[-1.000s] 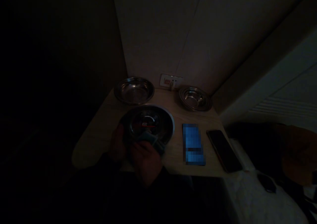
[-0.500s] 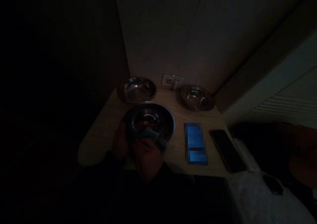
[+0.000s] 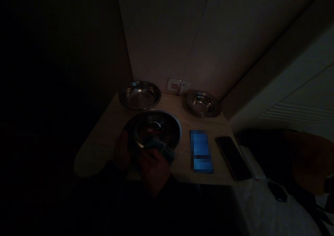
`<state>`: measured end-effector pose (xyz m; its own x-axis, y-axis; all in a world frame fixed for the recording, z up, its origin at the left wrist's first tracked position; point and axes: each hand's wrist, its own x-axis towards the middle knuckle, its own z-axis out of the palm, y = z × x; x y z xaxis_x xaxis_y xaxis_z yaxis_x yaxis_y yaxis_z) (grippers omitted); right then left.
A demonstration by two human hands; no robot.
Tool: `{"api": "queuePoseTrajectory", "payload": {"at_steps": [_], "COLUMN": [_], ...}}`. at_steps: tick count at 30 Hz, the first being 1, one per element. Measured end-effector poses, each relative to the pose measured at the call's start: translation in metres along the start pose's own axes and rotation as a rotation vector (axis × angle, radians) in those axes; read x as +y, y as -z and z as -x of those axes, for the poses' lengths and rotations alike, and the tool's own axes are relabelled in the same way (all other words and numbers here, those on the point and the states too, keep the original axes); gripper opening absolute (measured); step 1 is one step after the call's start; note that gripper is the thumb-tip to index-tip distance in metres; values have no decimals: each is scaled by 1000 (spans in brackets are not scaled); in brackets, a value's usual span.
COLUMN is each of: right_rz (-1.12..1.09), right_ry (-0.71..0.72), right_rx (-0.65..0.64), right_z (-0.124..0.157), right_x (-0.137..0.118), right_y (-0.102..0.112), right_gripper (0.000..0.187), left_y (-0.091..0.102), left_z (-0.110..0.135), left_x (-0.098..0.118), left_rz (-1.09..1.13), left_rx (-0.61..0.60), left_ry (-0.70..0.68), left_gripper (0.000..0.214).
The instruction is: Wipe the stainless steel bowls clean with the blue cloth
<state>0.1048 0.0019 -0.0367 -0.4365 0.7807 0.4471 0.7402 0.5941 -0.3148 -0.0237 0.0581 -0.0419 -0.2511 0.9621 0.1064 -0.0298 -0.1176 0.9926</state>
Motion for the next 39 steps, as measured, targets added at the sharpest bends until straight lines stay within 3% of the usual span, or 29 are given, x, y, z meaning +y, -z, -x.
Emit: {"api": "queuePoseTrajectory", "payload": {"at_steps": [3,8,12,15,21,26,32,36,39], "right_rz": [-12,188,276,291,340,389,414,365,241], "right_ry": [7,215,234,205,57,32,-14,-117,-178], "right_rx": [4,-137,-153,-87,59,-81,-259,-348,-333], "right_z": [-3,13,17,15,14,21,17,-8,-25], "right_x": [-6,33,50,50,48,40,34,22,14], "right_y": [-8,26,49,54,48,43,49,29,14], "right_gripper": [28,27,25,25,21,23,28,25,20], "left_y": [2,-1,-1,1,3,2,2,3,6], "left_z": [0,-2,-7,-8,-3,3,6,6,5], "left_x": [2,5,-2,-7,-5,-2,-1,-3,-6], "left_rz": [-9,51,70,106,81,-7,-13,-60,-99], "left_rx": [-13,-77,-112,-160,-265,-242,-317,-328,-281], "left_ry": [25,-85,-80,-63,-81,-166,-220,-249,-269], "left_gripper": [60,58,51,50,50,52,49,49,48]}}
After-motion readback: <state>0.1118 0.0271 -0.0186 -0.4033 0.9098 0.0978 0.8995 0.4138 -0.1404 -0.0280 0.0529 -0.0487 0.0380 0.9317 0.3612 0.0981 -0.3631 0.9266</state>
